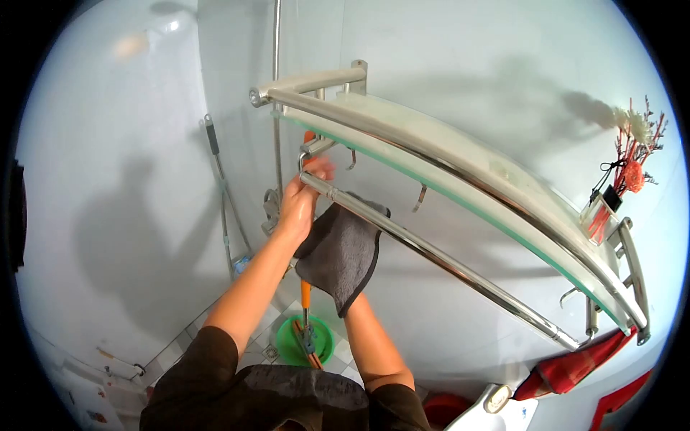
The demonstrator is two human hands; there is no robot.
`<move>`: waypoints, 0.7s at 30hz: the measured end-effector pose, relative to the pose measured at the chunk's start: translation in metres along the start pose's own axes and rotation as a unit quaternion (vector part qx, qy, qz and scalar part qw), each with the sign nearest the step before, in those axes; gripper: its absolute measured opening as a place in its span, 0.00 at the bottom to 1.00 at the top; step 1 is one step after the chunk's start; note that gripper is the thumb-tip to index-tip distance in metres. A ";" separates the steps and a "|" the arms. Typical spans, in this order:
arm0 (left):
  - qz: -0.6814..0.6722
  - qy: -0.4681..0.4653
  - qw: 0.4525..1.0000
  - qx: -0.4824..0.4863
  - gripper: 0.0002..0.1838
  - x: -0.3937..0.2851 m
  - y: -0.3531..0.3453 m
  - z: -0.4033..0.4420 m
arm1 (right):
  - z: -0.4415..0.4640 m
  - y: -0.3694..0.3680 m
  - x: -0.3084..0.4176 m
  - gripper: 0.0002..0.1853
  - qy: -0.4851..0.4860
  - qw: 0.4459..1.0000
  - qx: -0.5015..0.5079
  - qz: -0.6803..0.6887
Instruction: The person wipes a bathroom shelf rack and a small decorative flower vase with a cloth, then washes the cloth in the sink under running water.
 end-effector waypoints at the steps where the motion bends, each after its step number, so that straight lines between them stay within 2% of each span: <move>1: -0.031 0.008 0.999 0.016 0.14 -0.001 -0.012 0.008 | -0.004 0.007 -0.007 0.18 -0.005 1.000 -0.007 0.002; 2: -0.034 0.008 0.999 0.018 0.14 0.001 -0.019 0.017 | -0.008 0.013 -0.013 0.18 -0.008 1.000 -0.015 0.003; 4: -0.137 0.087 0.986 0.042 0.17 0.019 -0.033 0.030 | -0.017 0.027 -0.024 0.19 -0.016 0.999 -0.032 0.005; 5: -0.139 0.088 0.985 0.043 0.17 0.025 -0.035 0.037 | -0.021 0.034 -0.029 0.19 -0.018 0.999 -0.040 0.007; 7: -0.216 0.121 0.967 0.068 0.16 0.040 -0.043 0.045 | -0.030 0.049 -0.036 0.20 -0.018 0.998 -0.058 0.006; 8: -0.248 0.123 0.958 0.080 0.11 0.040 -0.048 0.046 | -0.033 0.055 -0.039 0.21 -0.017 0.998 -0.067 0.004; 9: -0.249 0.124 0.957 0.082 0.11 0.042 -0.051 0.047 | -0.036 0.063 -0.040 0.21 -0.015 0.997 -0.074 0.001; 10: -0.012 0.041 0.986 0.163 0.13 0.034 -0.061 0.047 | -0.039 0.070 -0.041 0.21 -0.012 0.996 -0.083 -0.002; 11: 0.224 -0.046 0.945 0.232 0.14 0.031 -0.074 0.042 | -0.041 0.077 -0.041 0.22 -0.008 0.996 -0.092 -0.007; 12: 0.223 -0.045 0.945 0.235 0.14 0.027 -0.084 0.037 | -0.043 0.082 -0.042 0.22 -0.005 0.995 -0.099 -0.009; 14: 0.055 0.146 0.941 0.300 0.12 0.047 -0.111 0.013 | -0.045 0.091 -0.042 0.23 0.001 0.994 -0.109 -0.017; 15: 0.054 0.148 0.941 0.300 0.12 0.049 -0.112 0.011 | -0.044 0.093 -0.042 0.24 0.005 0.994 -0.109 -0.021; 17: -0.040 0.186 0.938 0.290 0.13 0.054 -0.113 0.008 | -0.042 0.096 -0.044 0.24 0.008 0.994 -0.101 -0.025; 18: -0.022 0.179 0.951 0.251 0.13 0.054 -0.100 0.010 | -0.041 0.097 -0.047 0.25 0.008 0.995 -0.093 -0.030; 19: -0.022 0.179 0.951 0.251 0.13 0.052 -0.090 0.007 | -0.039 0.097 -0.051 0.25 0.007 0.996 -0.083 -0.029; 21: 0.032 0.141 0.983 0.116 0.13 0.043 -0.047 0.008 | -0.033 0.094 -0.062 0.26 0.002 0.998 -0.053 -0.012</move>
Point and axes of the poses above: each hand's wrist, its own z-axis towards the middle knuckle, its own y-axis out of the back of the hand, x = y × z, the point moved 8 cm from there along z, towards the middle knuckle, and after that the axes turned 2 degrees about -z, right-handed, at the moved point
